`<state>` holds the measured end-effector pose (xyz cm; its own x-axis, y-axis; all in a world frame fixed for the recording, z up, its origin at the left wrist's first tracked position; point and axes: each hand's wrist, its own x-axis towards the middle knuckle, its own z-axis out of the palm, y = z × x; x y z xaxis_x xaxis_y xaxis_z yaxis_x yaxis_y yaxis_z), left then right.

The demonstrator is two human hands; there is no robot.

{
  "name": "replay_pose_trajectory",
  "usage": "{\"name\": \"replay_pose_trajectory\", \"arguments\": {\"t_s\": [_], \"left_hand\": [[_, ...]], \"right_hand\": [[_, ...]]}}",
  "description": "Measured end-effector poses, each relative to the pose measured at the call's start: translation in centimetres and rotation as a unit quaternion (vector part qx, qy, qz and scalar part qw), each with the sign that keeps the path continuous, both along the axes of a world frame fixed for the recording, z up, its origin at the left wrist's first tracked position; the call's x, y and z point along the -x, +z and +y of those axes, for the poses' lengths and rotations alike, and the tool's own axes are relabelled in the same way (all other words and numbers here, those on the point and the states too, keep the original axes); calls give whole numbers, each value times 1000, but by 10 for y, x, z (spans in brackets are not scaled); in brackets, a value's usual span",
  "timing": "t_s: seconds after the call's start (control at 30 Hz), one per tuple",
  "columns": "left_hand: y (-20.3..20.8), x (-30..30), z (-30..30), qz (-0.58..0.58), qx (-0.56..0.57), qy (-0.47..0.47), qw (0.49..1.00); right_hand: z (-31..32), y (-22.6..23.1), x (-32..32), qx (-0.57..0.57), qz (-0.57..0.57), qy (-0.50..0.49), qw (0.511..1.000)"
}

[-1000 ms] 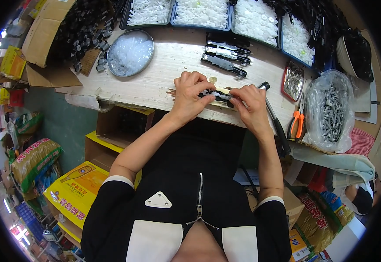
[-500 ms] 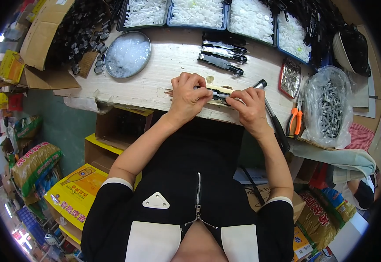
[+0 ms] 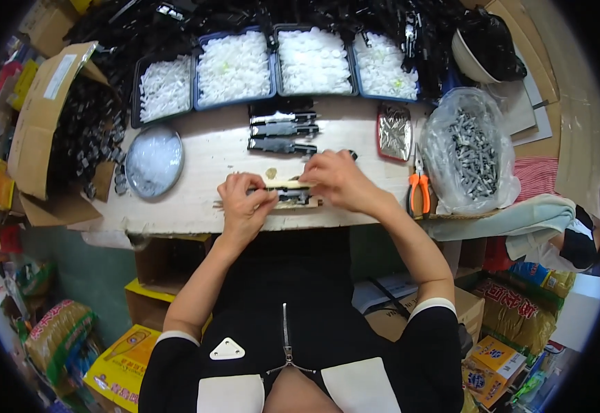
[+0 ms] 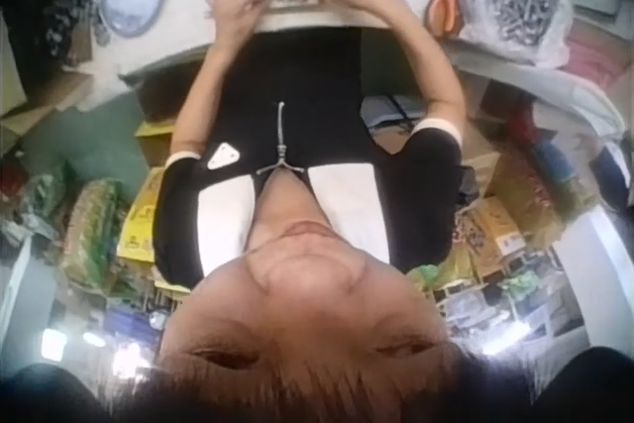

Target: Assembling small plastic and metal components at an assembly workbench.

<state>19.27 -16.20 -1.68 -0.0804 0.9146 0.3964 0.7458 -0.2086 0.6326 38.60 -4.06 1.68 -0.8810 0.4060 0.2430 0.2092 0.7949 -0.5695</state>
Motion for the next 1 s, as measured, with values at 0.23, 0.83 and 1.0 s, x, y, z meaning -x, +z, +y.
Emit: {"name": "replay_pose_trajectory", "arguments": {"t_s": [0.23, 0.83, 1.0], "left_hand": [[3, -2, -1, -13, -5, 7, 1000], [1, -2, -4, -20, -4, 6, 1000], [3, -2, -7, -5, -15, 14, 1000]], "right_hand": [[188, 35, -31, -301, -16, -514, 803], [228, 81, -67, 323, 317, -421, 786], [140, 79, -29, 462, 409, -233, 752]]}}
